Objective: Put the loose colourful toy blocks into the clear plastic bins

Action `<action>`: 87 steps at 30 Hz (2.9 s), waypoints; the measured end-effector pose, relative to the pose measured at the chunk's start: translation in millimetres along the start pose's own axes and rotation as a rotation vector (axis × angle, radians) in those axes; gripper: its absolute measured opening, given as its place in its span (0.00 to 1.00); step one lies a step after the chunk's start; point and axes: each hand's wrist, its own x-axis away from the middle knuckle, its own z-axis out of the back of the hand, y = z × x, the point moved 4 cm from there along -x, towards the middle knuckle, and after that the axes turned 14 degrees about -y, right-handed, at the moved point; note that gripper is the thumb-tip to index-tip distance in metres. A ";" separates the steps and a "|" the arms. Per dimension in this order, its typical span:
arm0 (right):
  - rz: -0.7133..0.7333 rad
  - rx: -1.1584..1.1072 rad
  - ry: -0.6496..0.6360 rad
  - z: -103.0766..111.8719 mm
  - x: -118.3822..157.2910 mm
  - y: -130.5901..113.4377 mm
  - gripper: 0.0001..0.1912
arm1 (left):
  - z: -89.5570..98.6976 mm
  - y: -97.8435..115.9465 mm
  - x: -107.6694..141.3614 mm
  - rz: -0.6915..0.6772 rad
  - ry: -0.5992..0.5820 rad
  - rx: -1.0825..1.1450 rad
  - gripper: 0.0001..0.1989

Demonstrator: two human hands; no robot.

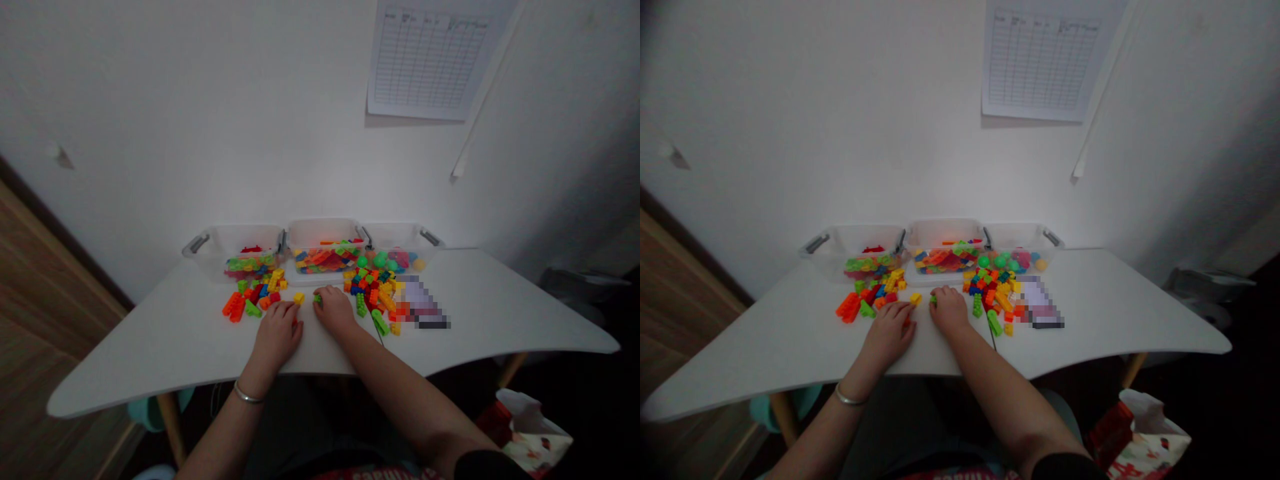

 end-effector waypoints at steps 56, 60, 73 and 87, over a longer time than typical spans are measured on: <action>-0.198 0.192 0.228 47.3 12.1 58.1 0.26 | 1.6 0.9 2.9 0.012 -0.029 -0.017 0.18; -0.249 0.279 0.097 34.6 14.1 56.3 0.28 | 2.8 1.3 4.7 0.036 0.029 -0.076 0.17; -0.033 0.204 0.026 28.4 8.4 23.9 0.19 | 1.8 1.2 4.9 0.047 0.042 -0.054 0.17; 0.293 0.005 0.044 18.6 -20.4 -22.0 0.16 | 2.7 2.6 5.0 0.031 0.054 -0.091 0.21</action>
